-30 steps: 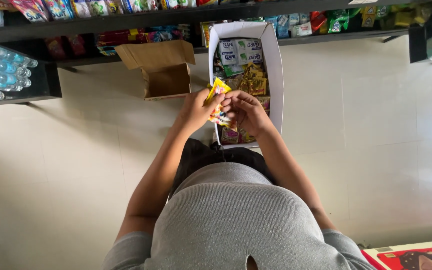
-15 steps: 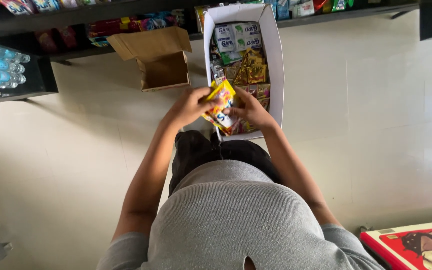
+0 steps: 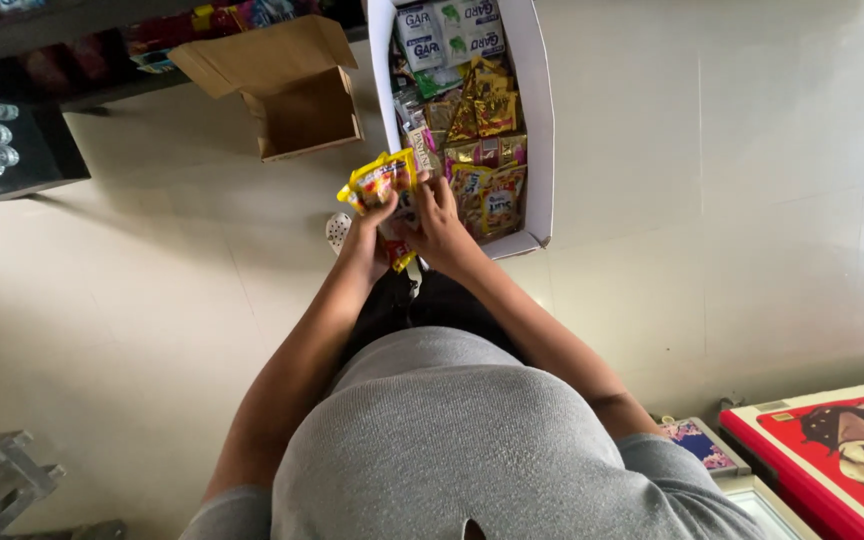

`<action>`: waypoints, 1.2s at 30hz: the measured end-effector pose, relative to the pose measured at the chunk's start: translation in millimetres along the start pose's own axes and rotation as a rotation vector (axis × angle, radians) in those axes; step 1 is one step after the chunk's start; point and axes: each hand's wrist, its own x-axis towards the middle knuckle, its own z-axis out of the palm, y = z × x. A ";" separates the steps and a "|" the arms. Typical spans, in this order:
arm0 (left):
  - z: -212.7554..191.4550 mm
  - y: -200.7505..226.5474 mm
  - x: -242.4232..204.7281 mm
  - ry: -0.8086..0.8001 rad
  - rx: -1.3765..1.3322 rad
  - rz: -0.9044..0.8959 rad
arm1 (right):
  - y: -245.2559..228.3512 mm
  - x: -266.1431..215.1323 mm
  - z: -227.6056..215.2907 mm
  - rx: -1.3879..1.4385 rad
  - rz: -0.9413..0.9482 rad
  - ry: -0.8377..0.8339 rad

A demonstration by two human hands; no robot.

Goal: The person restocks a store shelf by taking packets of laundry detergent and shampoo from a cardboard box and placing them on the shelf. They handle multiple packets of different brands and colors, arranging them in rows.

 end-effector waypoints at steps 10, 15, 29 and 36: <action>-51.3 -33.4 36.8 0.540 0.070 -0.036 | 216.8 -68.1 64.8 0.204 0.751 -0.233; -72.7 -60.7 39.6 0.556 0.070 -0.060 | 243.2 -51.9 56.7 -0.314 0.673 -0.482; -71.7 -77.3 43.5 0.525 0.079 -0.105 | 259.9 -57.4 41.4 0.013 0.420 -0.232; -56.0 -67.3 73.5 0.420 0.246 -0.044 | 160.1 -17.2 -55.9 0.491 0.668 0.057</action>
